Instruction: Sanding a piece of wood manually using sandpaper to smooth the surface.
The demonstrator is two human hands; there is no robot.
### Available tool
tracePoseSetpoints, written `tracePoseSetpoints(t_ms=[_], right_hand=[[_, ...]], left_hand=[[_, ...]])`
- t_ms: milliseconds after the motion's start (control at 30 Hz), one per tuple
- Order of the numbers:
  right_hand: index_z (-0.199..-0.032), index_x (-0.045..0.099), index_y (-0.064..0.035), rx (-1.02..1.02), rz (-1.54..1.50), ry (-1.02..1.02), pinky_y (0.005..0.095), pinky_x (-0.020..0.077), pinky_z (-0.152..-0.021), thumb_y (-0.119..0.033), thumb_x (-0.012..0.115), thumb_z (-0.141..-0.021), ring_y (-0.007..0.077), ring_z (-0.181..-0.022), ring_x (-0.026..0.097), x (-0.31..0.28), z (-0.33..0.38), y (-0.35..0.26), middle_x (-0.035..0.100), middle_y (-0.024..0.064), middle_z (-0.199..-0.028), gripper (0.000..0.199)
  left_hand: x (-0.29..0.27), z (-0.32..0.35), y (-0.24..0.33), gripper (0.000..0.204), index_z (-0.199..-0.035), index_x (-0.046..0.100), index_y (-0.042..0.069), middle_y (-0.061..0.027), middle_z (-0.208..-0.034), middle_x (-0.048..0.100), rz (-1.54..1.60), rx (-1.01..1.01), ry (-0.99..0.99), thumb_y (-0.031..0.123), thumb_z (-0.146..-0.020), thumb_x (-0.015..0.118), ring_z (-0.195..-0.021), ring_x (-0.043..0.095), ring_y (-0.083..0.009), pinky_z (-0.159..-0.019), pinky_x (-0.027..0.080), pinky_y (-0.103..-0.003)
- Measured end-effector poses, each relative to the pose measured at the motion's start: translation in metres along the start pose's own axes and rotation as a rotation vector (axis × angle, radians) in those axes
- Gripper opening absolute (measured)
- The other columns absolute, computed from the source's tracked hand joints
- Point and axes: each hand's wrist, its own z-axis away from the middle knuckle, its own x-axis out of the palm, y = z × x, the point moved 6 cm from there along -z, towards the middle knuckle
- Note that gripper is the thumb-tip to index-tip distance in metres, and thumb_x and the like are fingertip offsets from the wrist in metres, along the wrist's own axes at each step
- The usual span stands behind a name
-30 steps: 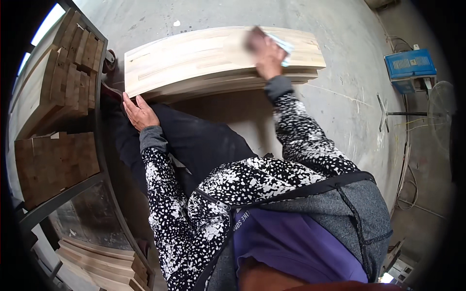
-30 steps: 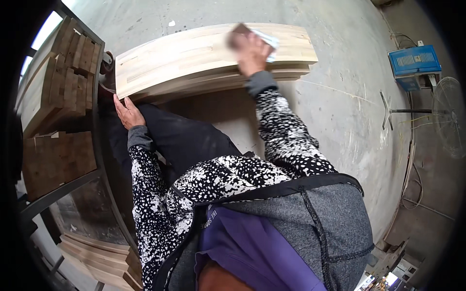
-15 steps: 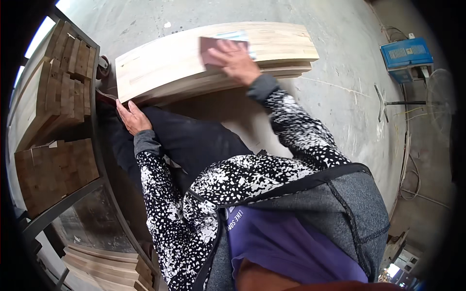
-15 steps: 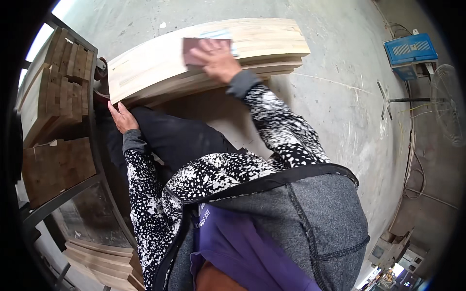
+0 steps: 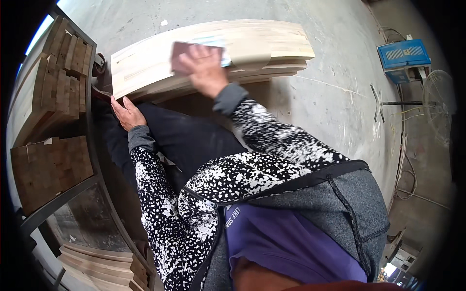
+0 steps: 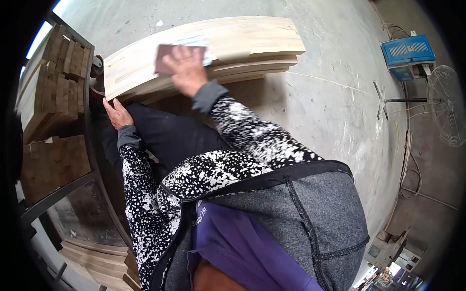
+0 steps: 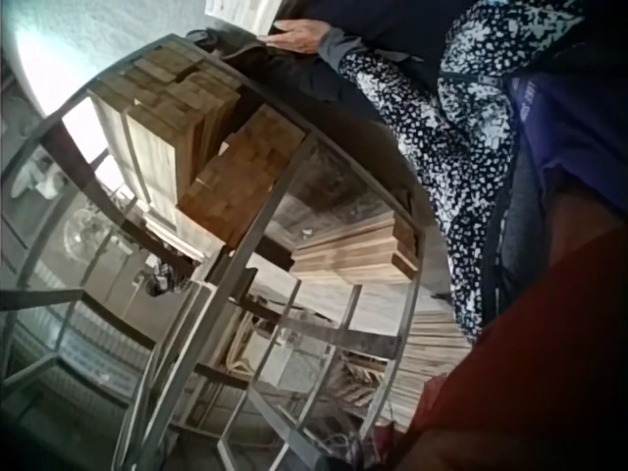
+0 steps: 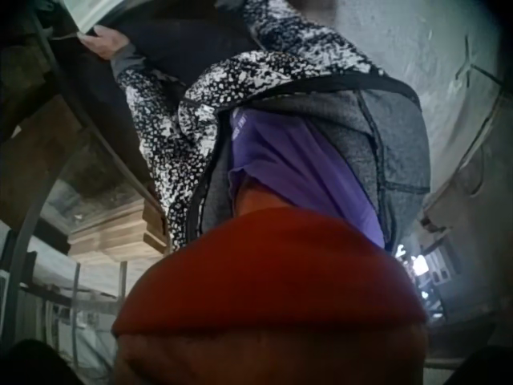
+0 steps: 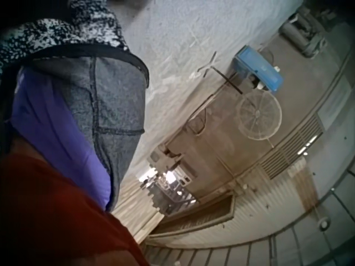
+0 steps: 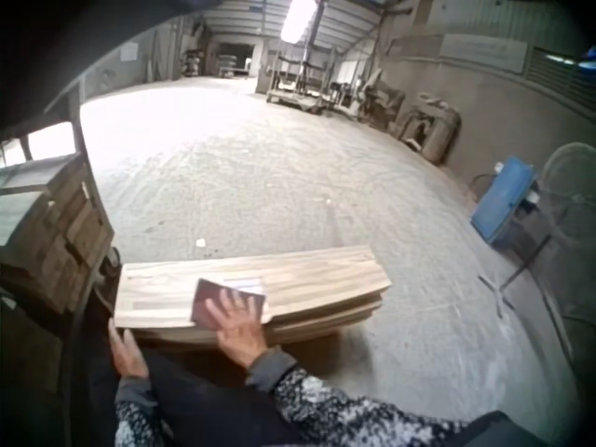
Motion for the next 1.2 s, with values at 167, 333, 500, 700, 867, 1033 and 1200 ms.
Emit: tracePoseSetpoints(t_ms=[167,333,500,700,867,1033,1200], right_hand=[[-0.122,0.042,-0.0192,-0.195,-0.422,-0.047,0.0494,0.0101,-0.101,-0.024,0.054,-0.072,0.0305,-0.125,0.021,0.015,-0.034,-0.123,0.028,0.0138,-0.133,0.051],[-0.121,0.043,-0.0215,-0.292,-0.372,-0.048,0.0492,0.0141,-0.1,-0.017,0.054,-0.07,0.029,-0.124,0.025,0.002,-0.004,-0.052,0.031,0.0136,-0.132,0.052],[-0.123,0.042,-0.0199,0.318,0.003,0.012,0.045,0.016,-0.098,-0.015,0.045,-0.077,0.0295,-0.121,0.029,-0.041,0.087,0.219,0.035,0.0139,-0.13,0.047],[-0.123,0.04,-0.0238,0.716,0.132,-0.043,0.0518,0.0171,-0.095,-0.028,0.042,-0.082,0.0338,-0.121,0.027,-0.041,0.125,0.303,0.033,0.0133,-0.13,0.041],[-0.121,0.042,-0.0152,0.124,-0.012,-0.125,0.0484,0.0195,-0.098,-0.014,0.052,-0.072,0.0284,-0.122,0.027,-0.019,0.018,0.062,0.035,0.0138,-0.129,0.05],[-0.121,0.042,-0.0173,-0.228,-0.4,-0.053,0.0471,0.0163,-0.101,-0.019,0.056,-0.073,0.0283,-0.124,0.024,-0.001,-0.015,-0.076,0.032,0.0121,-0.131,0.05],[-0.123,0.04,-0.0185,-0.31,-0.349,-0.103,0.0461,0.015,-0.101,-0.021,0.054,-0.074,0.0268,-0.125,0.022,0.006,-0.014,-0.059,0.029,0.011,-0.133,0.051]], left_hand=[[0.013,0.005,-0.01,0.048,-0.123,0.032,-0.001,-0.0219,-0.123,0.037,0.196,-0.138,-0.132,0.027,-0.085,0.042,-0.114,0.035,-0.0343,-0.094,0.029,-0.037],[0.006,0.009,-0.019,0.049,-0.124,0.031,-0.001,-0.0226,-0.125,0.035,0.033,0.011,-0.078,0.027,-0.085,0.043,-0.117,0.032,-0.0337,-0.096,0.027,-0.036],[0.001,0.004,-0.007,0.05,-0.124,0.03,-0.001,-0.0235,-0.125,0.034,0.032,-0.045,-0.063,0.028,-0.085,0.044,-0.118,0.031,-0.0338,-0.097,0.027,-0.036],[0.003,0.004,-0.003,0.051,-0.124,0.03,-0.001,-0.0235,-0.126,0.034,0.028,-0.06,-0.06,0.028,-0.085,0.045,-0.118,0.03,-0.0341,-0.097,0.027,-0.036],[0.0,0.006,-0.01,0.051,-0.124,0.03,-0.001,-0.0236,-0.126,0.033,-0.01,-0.062,-0.055,0.028,-0.085,0.045,-0.118,0.03,-0.0341,-0.097,0.026,-0.036],[0.007,0.007,-0.006,0.051,-0.125,0.029,-0.001,-0.0238,-0.126,0.033,-0.002,-0.046,-0.083,0.028,-0.085,0.045,-0.119,0.03,-0.034,-0.097,0.026,-0.036],[0.006,0.007,-0.004,0.052,-0.125,0.029,-0.001,-0.0239,-0.126,0.032,0.022,-0.053,-0.09,0.027,-0.084,0.045,-0.119,0.029,-0.0338,-0.098,0.025,-0.036]])
